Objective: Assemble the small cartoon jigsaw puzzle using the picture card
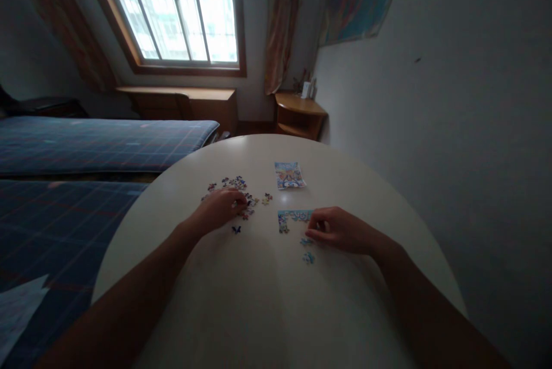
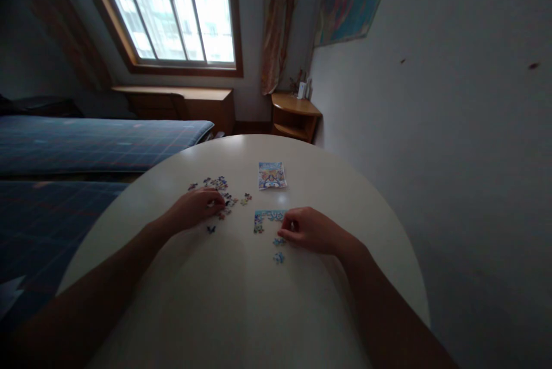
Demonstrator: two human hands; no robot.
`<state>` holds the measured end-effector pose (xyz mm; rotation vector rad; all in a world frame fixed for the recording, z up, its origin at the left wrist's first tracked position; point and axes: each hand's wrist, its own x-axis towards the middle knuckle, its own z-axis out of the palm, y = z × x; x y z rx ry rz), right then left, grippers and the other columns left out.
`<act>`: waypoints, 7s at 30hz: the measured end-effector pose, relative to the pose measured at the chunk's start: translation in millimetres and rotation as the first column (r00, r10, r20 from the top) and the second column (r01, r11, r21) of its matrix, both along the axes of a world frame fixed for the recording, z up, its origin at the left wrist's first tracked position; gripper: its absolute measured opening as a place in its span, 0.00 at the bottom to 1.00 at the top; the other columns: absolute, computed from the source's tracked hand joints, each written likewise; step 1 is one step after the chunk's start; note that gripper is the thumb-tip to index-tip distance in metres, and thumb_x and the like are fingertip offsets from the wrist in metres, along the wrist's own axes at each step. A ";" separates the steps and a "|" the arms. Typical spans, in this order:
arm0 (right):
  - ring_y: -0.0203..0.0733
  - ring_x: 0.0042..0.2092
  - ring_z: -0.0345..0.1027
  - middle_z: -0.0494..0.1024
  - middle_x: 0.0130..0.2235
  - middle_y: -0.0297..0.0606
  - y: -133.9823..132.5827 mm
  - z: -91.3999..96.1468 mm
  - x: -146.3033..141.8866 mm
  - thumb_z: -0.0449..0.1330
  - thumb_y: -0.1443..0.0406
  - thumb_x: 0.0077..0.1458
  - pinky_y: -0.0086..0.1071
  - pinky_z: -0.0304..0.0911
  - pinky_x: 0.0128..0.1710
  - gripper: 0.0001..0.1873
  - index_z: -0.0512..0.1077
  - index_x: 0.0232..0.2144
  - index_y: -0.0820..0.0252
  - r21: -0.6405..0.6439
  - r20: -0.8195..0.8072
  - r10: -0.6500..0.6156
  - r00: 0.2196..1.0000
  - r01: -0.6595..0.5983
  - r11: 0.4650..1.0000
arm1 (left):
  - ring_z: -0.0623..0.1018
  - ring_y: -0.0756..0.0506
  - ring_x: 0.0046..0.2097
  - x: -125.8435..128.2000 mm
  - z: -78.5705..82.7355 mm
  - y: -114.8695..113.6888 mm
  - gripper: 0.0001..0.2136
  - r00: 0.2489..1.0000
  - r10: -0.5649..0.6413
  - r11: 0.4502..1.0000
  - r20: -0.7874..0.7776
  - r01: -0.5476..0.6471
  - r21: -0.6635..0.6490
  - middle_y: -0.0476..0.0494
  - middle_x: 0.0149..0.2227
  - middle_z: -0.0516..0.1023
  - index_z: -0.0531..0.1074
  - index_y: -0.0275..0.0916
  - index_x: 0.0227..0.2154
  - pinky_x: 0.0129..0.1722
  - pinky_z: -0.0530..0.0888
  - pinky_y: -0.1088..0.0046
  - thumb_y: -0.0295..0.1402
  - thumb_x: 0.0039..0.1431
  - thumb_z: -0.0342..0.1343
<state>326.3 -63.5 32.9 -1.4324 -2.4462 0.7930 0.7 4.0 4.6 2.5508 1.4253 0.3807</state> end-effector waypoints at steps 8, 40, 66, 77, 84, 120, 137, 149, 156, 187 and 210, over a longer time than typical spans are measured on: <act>0.37 0.30 0.67 0.77 0.30 0.38 2.4 2.0 4.6 0.60 0.58 0.59 0.30 0.58 0.30 0.12 0.76 0.30 0.61 0.031 0.011 -0.039 0.999 0.039 0.999 | 0.76 0.45 0.35 -16.5 22.0 -11.1 0.14 0.999 -0.034 0.981 -0.037 0.026 -0.190 0.46 0.36 0.79 0.75 0.41 0.36 0.34 0.69 0.72 0.46 0.54 0.60; 0.37 0.29 0.66 0.76 0.29 0.37 4.9 1.0 6.1 0.58 0.56 0.60 0.30 0.57 0.30 0.14 0.76 0.30 0.60 0.007 0.043 -0.104 0.994 0.103 0.995 | 0.69 0.39 0.61 -26.2 -20.8 17.1 0.19 0.992 -0.124 0.978 -0.017 0.125 0.165 0.41 0.58 0.73 0.72 0.40 0.54 0.64 0.61 0.56 0.41 0.68 0.45; 0.38 0.30 0.67 0.77 0.29 0.38 2.5 4.9 3.7 0.58 0.57 0.59 0.30 0.57 0.30 0.14 0.76 0.29 0.60 -0.005 0.048 -0.113 0.992 0.113 0.994 | 0.77 0.40 0.48 -19.3 -19.4 33.5 0.12 0.988 0.064 0.986 0.141 -0.084 0.145 0.42 0.44 0.81 0.76 0.42 0.43 0.52 0.72 0.61 0.37 0.62 0.51; 0.38 0.29 0.65 0.76 0.29 0.37 4.4 3.0 6.7 0.58 0.55 0.59 0.30 0.57 0.30 0.15 0.76 0.30 0.60 0.004 0.043 -0.117 0.992 0.117 0.993 | 0.81 0.42 0.39 -37.2 -20.4 38.6 0.16 0.880 0.182 0.983 0.439 -0.179 -0.048 0.43 0.39 0.83 0.76 0.39 0.43 0.42 0.77 0.66 0.43 0.55 0.57; 0.39 0.30 0.66 0.76 0.30 0.38 6.0 0.8 9.8 0.58 0.54 0.59 0.31 0.57 0.31 0.17 0.76 0.31 0.60 0.004 0.042 -0.114 0.993 0.114 0.993 | 0.82 0.42 0.38 -74.3 -16.4 48.3 0.19 0.652 0.458 0.865 0.604 -0.483 -0.136 0.39 0.40 0.83 0.75 0.34 0.43 0.40 0.78 0.67 0.39 0.50 0.61; 0.39 0.33 0.69 0.79 0.34 0.38 5.5 0.6 7.9 0.59 0.59 0.59 0.31 0.61 0.34 0.11 0.78 0.37 0.58 0.036 -0.025 -0.123 0.992 0.124 0.992 | 0.67 0.35 0.63 -1.3 -24.9 13.0 0.21 0.989 0.105 0.957 0.108 -0.130 0.259 0.36 0.62 0.68 0.69 0.38 0.57 0.63 0.61 0.51 0.42 0.68 0.46; 0.40 0.35 0.71 0.79 0.34 0.37 21.4 24.5 2.9 0.69 0.58 0.50 0.30 0.62 0.35 0.13 0.80 0.36 0.58 -0.087 0.082 0.116 0.990 -0.109 0.990 | 0.75 0.41 0.46 80.9 -18.9 -41.0 0.06 0.963 -0.225 0.945 0.152 0.177 0.274 0.41 0.43 0.77 0.70 0.39 0.40 0.50 0.72 0.57 0.27 0.62 0.50; 0.40 0.42 0.71 0.78 0.37 0.34 0.3 6.3 -10.1 0.68 0.69 0.50 0.36 0.58 0.51 0.04 0.77 0.30 0.58 0.046 0.008 0.178 0.984 -0.178 0.983 | 0.73 0.41 0.49 67.2 -16.5 -52.6 0.08 0.941 -0.312 0.942 0.135 0.288 0.171 0.40 0.48 0.75 0.70 0.39 0.42 0.52 0.73 0.57 0.26 0.63 0.51; 0.41 0.44 0.69 0.77 0.40 0.36 0.3 -3.1 -9.7 0.66 0.70 0.51 0.38 0.55 0.50 0.07 0.76 0.35 0.57 0.143 0.017 0.103 0.995 -0.105 0.984 | 0.71 0.40 0.54 63.9 -15.9 -55.0 0.14 0.933 -0.351 0.926 0.080 0.334 0.176 0.40 0.53 0.72 0.69 0.40 0.51 0.55 0.73 0.56 0.26 0.62 0.52; 0.36 0.35 0.71 0.79 0.35 0.35 8.8 0.6 16.7 0.64 0.68 0.56 0.31 0.63 0.42 0.02 0.78 0.32 0.58 0.049 -0.065 0.119 0.991 -0.116 0.992 | 0.67 0.38 0.61 58.2 -17.8 -57.2 0.19 0.928 -0.374 0.917 0.004 0.369 0.152 0.41 0.62 0.68 0.66 0.41 0.58 0.60 0.69 0.53 0.30 0.64 0.52; 0.38 0.39 0.72 0.77 0.37 0.34 1.1 -2.3 -0.8 0.70 0.64 0.52 0.35 0.60 0.47 0.05 0.79 0.33 0.56 0.071 -0.012 0.141 0.990 -0.140 0.988 | 0.67 0.38 0.62 57.0 -19.4 -57.6 0.20 0.922 -0.387 0.907 -0.007 0.382 0.174 0.40 0.62 0.68 0.64 0.40 0.59 0.60 0.68 0.54 0.33 0.65 0.53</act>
